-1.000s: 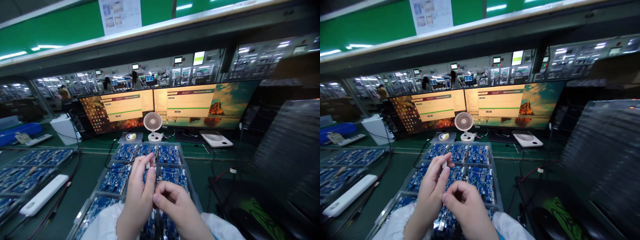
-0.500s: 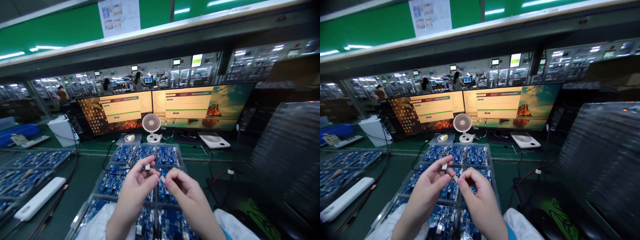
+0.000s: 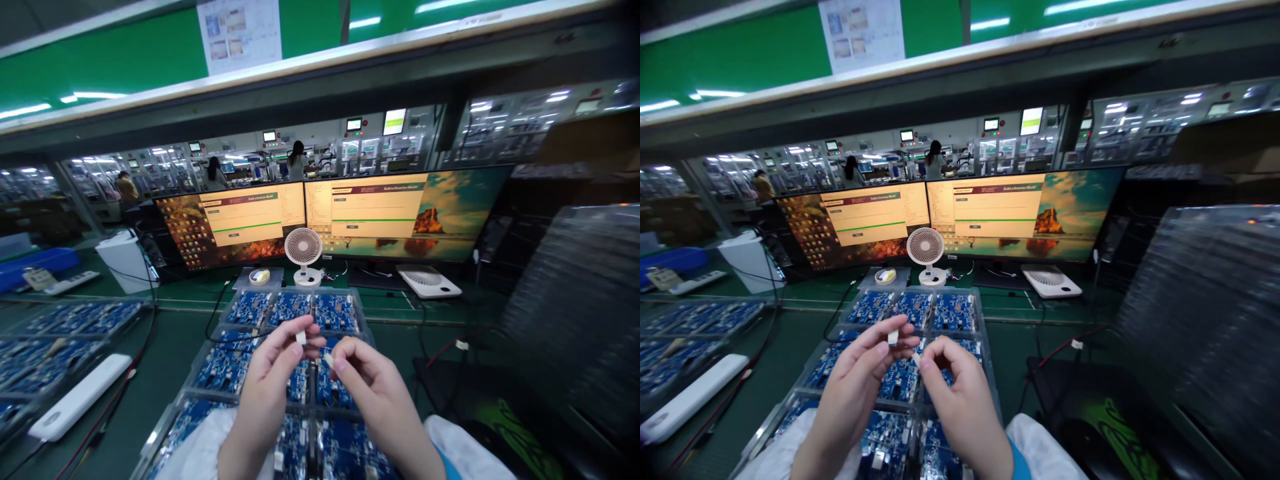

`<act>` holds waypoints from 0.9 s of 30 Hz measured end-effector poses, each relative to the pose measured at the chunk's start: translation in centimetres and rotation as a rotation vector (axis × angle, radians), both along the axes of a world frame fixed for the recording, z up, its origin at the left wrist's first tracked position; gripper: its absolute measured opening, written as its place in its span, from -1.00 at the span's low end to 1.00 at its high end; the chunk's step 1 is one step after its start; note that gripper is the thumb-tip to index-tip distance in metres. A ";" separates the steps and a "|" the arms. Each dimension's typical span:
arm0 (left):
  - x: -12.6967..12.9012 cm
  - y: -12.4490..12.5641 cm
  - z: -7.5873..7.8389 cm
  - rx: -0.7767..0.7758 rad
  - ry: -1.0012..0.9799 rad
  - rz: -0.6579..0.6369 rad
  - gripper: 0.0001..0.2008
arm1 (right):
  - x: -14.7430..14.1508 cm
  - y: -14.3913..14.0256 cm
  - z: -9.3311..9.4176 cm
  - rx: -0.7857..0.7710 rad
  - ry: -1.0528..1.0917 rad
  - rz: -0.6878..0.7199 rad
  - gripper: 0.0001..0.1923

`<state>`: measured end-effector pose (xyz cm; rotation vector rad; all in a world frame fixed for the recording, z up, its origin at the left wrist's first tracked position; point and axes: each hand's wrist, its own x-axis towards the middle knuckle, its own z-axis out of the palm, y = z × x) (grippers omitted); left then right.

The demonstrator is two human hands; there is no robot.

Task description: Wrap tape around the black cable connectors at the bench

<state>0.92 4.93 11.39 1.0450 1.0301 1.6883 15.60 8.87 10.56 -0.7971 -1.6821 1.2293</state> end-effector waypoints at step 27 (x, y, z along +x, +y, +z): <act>0.1 1.0 0.1 -0.097 -0.184 -0.205 -0.22 | -2.3 -0.7 -1.5 -0.337 0.626 0.048 -0.54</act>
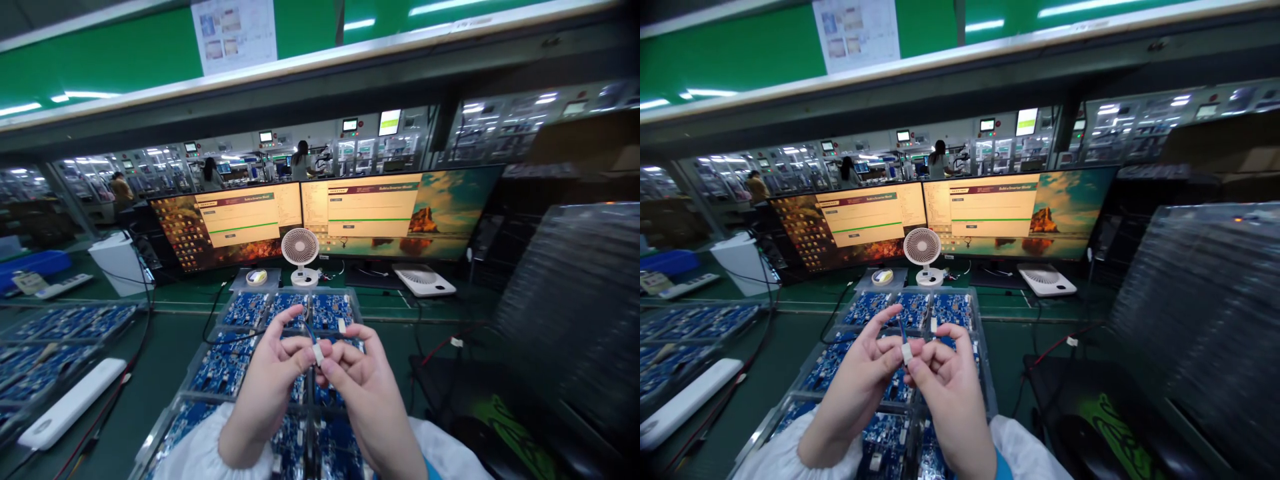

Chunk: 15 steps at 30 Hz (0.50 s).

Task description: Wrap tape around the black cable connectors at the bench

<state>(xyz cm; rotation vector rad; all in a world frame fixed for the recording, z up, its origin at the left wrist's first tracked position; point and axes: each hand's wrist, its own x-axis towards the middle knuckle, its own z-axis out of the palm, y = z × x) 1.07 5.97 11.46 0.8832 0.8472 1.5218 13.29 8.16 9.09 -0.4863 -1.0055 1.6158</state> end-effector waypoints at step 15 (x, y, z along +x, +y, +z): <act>-0.7 0.4 -0.2 -0.080 -0.094 -0.024 -0.17 | -0.4 -0.4 0.0 0.032 -0.050 -0.101 -0.55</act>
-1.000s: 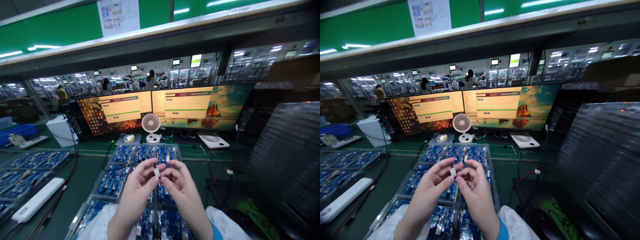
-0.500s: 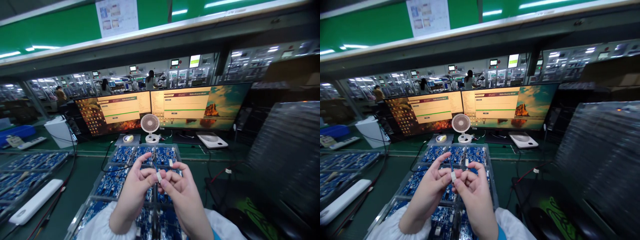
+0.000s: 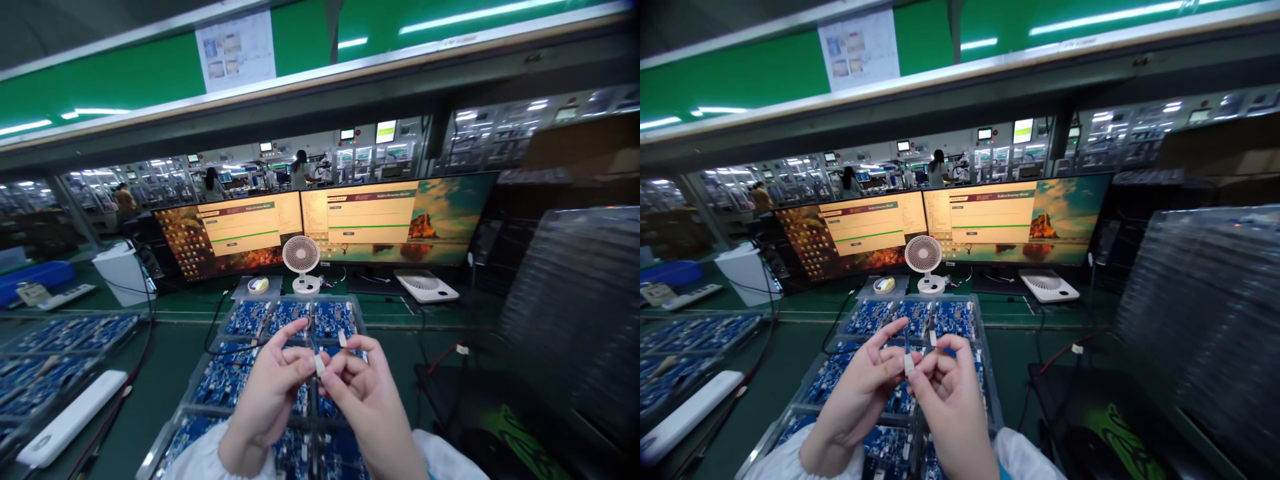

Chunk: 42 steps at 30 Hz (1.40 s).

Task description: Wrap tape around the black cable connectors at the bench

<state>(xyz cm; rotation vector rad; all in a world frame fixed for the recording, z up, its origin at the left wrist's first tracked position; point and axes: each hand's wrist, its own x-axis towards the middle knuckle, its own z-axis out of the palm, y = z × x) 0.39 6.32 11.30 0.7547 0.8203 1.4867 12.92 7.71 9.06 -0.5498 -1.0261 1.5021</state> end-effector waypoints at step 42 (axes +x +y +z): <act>-0.9 -0.1 0.6 0.077 0.365 0.095 -0.53 | 0.1 0.5 -1.1 0.162 -0.214 -0.155 -0.67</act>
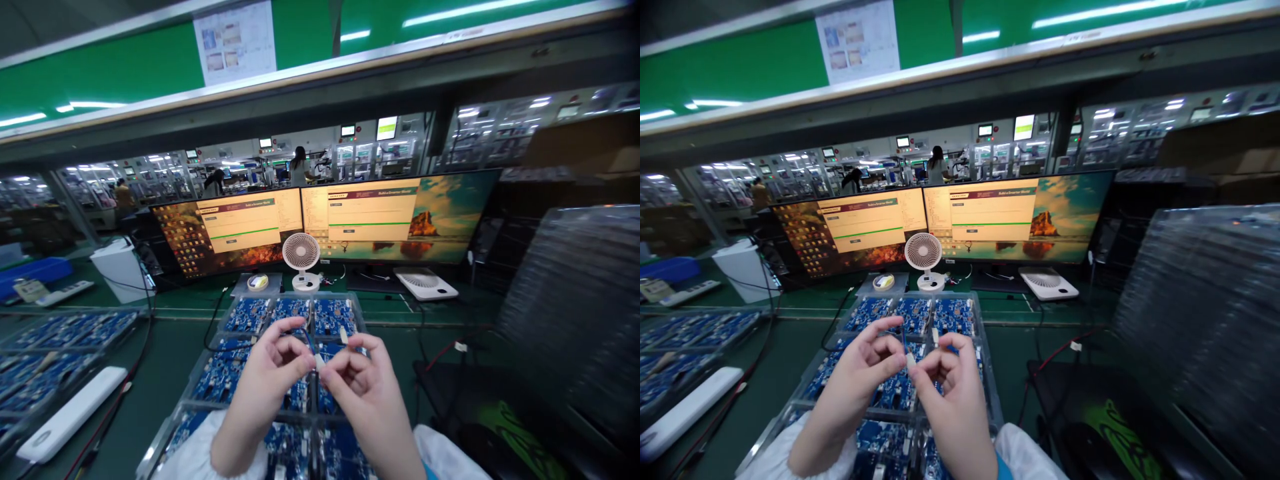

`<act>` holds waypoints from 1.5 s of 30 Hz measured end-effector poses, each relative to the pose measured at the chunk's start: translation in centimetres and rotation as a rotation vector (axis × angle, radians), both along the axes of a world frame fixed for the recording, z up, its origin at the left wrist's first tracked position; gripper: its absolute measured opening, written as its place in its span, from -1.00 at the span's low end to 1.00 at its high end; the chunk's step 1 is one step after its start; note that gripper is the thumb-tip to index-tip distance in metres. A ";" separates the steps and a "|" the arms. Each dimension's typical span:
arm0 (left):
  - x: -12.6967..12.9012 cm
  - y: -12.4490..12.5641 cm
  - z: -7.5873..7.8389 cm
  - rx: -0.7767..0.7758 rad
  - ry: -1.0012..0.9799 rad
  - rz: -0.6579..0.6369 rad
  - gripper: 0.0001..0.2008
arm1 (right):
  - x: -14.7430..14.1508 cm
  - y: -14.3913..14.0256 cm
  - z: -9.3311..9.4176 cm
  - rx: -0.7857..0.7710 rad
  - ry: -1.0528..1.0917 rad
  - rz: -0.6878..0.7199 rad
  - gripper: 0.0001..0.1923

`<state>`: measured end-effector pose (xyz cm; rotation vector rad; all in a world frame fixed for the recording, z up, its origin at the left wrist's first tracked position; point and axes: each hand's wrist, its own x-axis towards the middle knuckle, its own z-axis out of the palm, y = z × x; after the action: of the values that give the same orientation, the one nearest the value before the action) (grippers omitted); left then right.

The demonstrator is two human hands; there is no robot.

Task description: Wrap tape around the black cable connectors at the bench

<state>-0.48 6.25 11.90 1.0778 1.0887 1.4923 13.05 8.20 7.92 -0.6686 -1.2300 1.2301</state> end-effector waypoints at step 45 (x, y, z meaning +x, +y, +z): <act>0.9 -0.2 -0.4 0.032 -0.125 0.049 -0.46 | -0.2 -0.1 -0.1 0.122 -0.041 -0.080 -0.64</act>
<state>0.46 6.01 11.55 0.9721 1.0134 1.5983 12.82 8.15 7.85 -0.6500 -1.2891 1.0709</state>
